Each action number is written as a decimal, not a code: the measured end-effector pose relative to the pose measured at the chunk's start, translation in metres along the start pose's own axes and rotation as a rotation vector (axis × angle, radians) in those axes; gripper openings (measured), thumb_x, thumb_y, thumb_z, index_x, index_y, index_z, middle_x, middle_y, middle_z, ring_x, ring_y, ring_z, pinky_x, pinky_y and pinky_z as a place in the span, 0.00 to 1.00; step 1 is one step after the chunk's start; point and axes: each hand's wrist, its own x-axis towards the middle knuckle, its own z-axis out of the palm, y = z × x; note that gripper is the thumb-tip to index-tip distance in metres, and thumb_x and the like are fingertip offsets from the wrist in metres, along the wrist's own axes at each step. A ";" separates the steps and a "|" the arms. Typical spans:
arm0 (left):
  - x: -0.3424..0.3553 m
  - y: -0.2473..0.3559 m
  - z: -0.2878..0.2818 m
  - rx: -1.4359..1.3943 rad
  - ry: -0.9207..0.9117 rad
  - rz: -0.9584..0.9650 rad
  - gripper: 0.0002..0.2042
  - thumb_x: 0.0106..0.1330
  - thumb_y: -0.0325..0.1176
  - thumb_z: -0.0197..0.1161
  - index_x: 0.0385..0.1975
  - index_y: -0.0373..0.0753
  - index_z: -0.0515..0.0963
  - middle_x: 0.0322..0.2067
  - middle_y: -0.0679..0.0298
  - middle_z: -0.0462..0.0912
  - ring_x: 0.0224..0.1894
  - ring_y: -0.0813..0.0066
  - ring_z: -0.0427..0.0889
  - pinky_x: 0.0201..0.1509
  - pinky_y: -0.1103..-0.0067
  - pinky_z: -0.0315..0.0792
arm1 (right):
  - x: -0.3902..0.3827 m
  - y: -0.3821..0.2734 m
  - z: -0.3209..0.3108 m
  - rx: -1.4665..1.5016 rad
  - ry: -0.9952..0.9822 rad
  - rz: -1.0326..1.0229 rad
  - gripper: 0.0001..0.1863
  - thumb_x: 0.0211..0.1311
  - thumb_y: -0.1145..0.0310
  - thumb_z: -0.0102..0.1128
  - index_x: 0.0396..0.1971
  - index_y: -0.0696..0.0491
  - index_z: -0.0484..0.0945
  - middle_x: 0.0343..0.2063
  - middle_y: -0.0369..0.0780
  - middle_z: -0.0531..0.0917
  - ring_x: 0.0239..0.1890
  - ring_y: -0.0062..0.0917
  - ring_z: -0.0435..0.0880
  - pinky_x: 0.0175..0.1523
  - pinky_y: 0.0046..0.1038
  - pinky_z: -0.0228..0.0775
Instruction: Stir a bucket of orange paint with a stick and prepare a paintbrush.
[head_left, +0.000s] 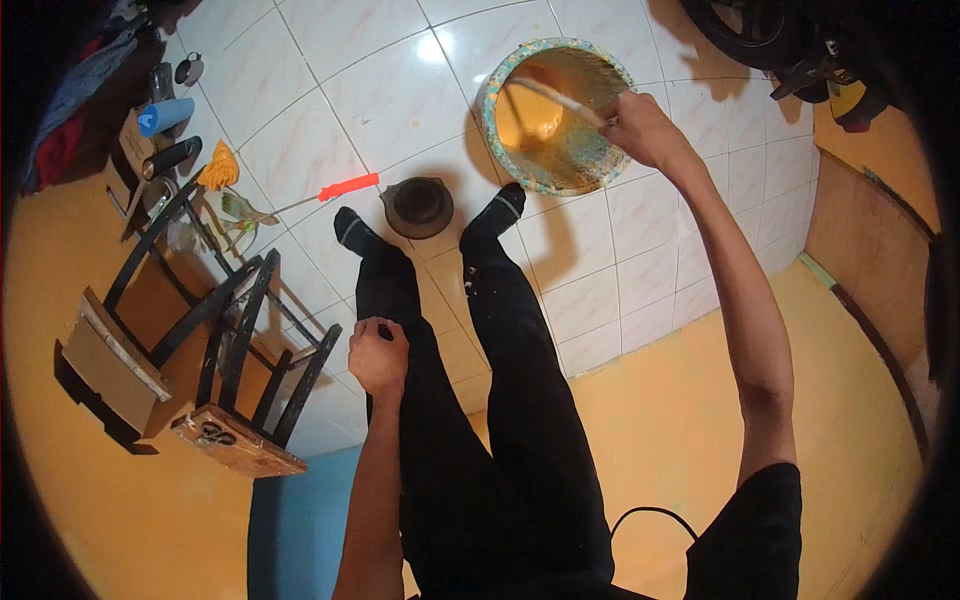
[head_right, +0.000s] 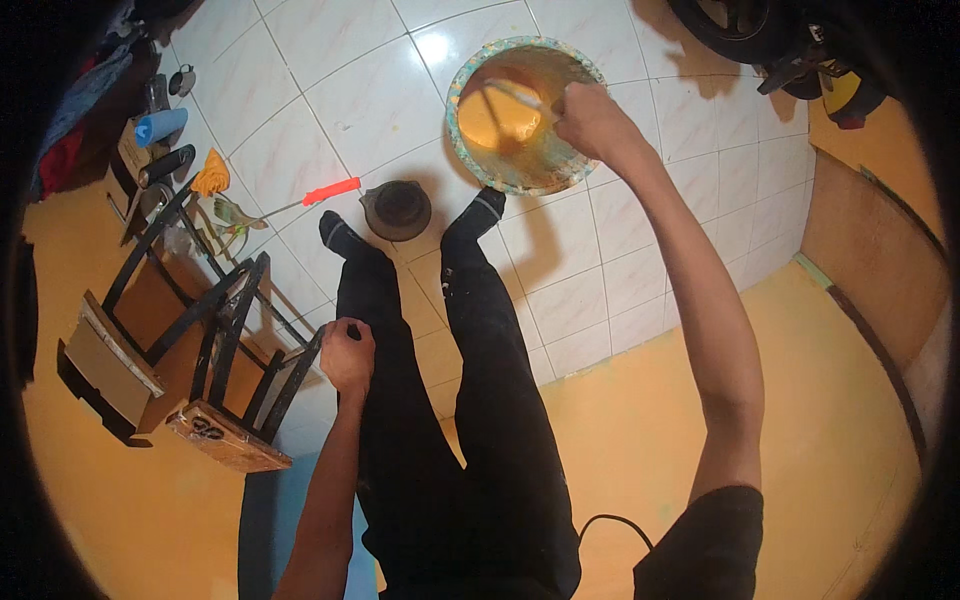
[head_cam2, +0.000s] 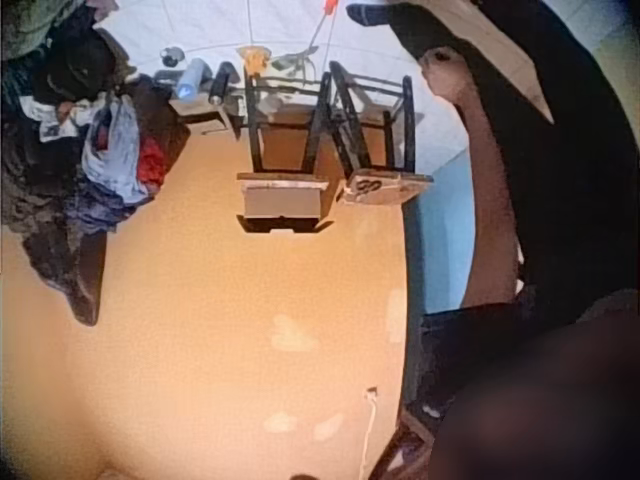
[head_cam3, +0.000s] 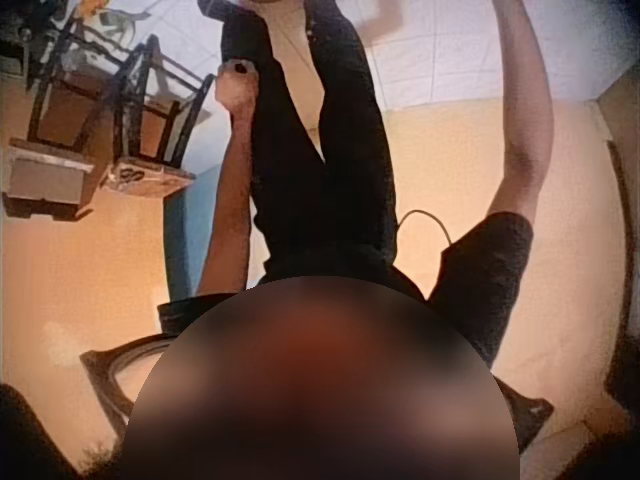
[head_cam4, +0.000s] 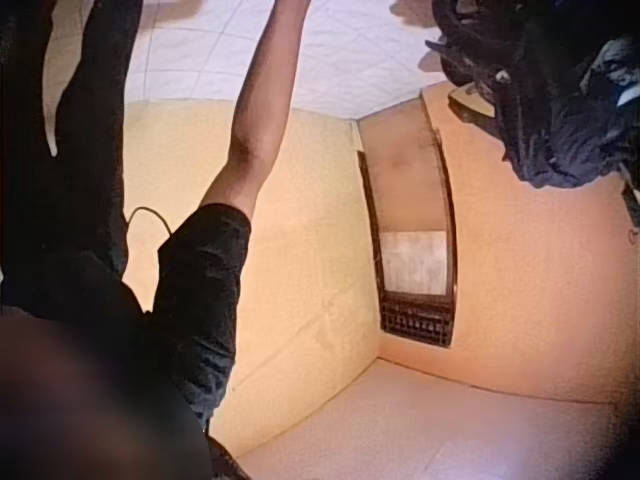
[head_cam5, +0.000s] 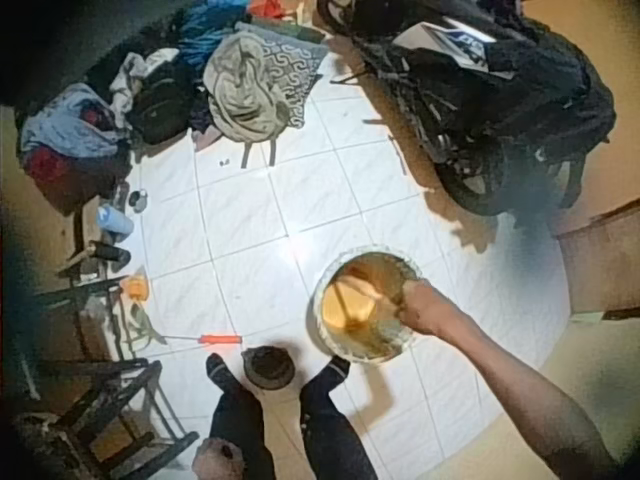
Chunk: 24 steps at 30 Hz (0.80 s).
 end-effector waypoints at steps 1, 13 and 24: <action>-0.001 -0.004 -0.001 0.008 -0.001 -0.005 0.09 0.63 0.39 0.62 0.32 0.42 0.85 0.40 0.62 0.85 0.42 0.56 0.85 0.45 0.63 0.79 | -0.006 -0.013 -0.006 0.139 -0.121 0.001 0.16 0.54 0.72 0.62 0.42 0.64 0.84 0.27 0.51 0.86 0.28 0.42 0.87 0.35 0.38 0.79; 0.003 -0.001 -0.004 0.012 -0.011 -0.027 0.10 0.62 0.39 0.63 0.33 0.41 0.85 0.40 0.62 0.86 0.42 0.56 0.85 0.47 0.63 0.79 | -0.008 -0.002 0.010 0.076 0.005 -0.063 0.14 0.54 0.74 0.60 0.40 0.65 0.83 0.29 0.55 0.85 0.33 0.46 0.86 0.39 0.42 0.78; 0.003 -0.001 -0.005 0.007 -0.034 -0.025 0.09 0.61 0.39 0.64 0.34 0.42 0.86 0.42 0.62 0.85 0.44 0.56 0.84 0.48 0.64 0.79 | -0.009 -0.004 -0.001 0.075 -0.016 0.027 0.12 0.55 0.73 0.61 0.37 0.66 0.83 0.30 0.57 0.85 0.36 0.48 0.88 0.42 0.42 0.80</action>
